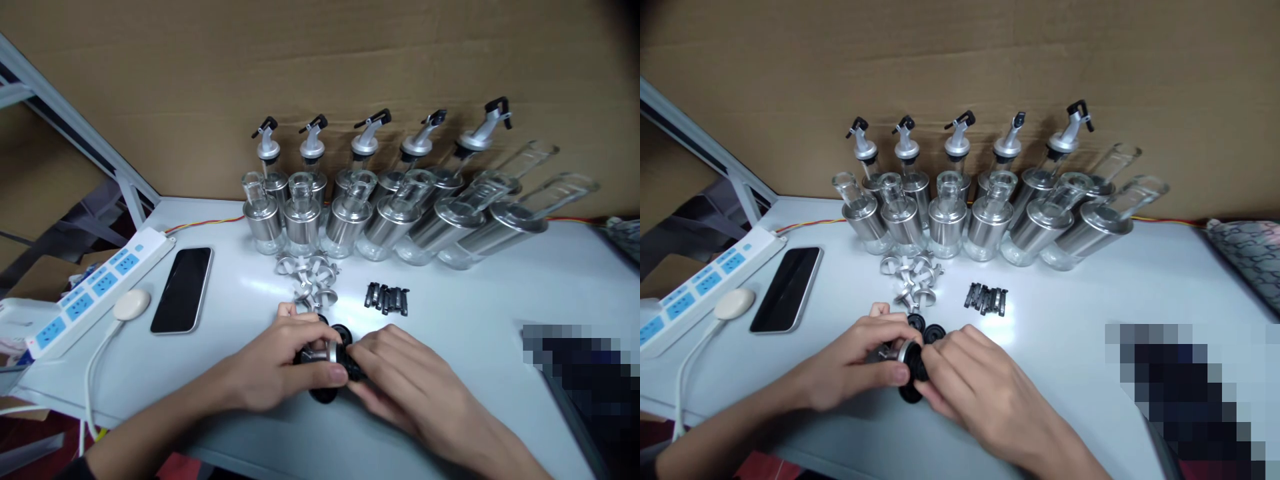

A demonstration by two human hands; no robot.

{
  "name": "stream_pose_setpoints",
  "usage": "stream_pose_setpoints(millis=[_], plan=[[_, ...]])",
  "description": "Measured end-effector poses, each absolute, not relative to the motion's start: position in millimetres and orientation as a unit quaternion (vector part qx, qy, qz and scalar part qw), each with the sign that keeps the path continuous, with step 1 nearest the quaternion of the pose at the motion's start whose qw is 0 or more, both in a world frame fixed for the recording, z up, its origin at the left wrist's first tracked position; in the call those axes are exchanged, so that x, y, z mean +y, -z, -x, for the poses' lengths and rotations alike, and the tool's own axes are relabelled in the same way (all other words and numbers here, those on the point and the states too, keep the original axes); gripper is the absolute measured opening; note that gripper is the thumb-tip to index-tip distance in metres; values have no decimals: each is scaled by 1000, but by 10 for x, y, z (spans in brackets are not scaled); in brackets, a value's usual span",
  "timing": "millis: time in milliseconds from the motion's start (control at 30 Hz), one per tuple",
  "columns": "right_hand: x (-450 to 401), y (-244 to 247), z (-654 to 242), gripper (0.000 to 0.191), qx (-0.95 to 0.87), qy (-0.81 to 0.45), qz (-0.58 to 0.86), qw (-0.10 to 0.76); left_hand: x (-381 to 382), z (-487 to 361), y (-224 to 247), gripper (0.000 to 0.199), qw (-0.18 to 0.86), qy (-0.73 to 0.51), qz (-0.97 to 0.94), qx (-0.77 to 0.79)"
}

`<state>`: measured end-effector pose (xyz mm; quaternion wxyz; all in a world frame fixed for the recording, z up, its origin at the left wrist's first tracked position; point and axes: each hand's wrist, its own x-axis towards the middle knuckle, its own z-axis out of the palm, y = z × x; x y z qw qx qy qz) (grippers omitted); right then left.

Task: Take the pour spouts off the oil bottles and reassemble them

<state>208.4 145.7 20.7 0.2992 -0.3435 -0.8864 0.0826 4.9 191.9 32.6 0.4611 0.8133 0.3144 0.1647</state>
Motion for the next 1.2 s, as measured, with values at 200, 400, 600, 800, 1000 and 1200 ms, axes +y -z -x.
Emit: stream_pose_setpoints(millis=[200,400,600,800,1000,1200], plan=[[1442,-192,-2120,11,-875,-99,361,306,1943,-79,-309,50,469,-166,-802,330],[1415,-271,-2096,22,-773,-257,450,365,1957,-98,-126,41,270,-296,-888,226],[1404,-228,-2028,5,-688,-354,517,366,1943,-101,-75,26,151,-313,-915,204],[1373,-200,-2016,6,-682,-363,497,396,1947,-81,-201,31,220,-290,-904,225],[1359,-218,-1962,14,-724,-288,441,445,1985,-47,-254,38,327,-271,-872,242],[1380,-228,-2006,17,-807,-177,365,430,1982,-47,-275,41,381,-263,-847,261]])
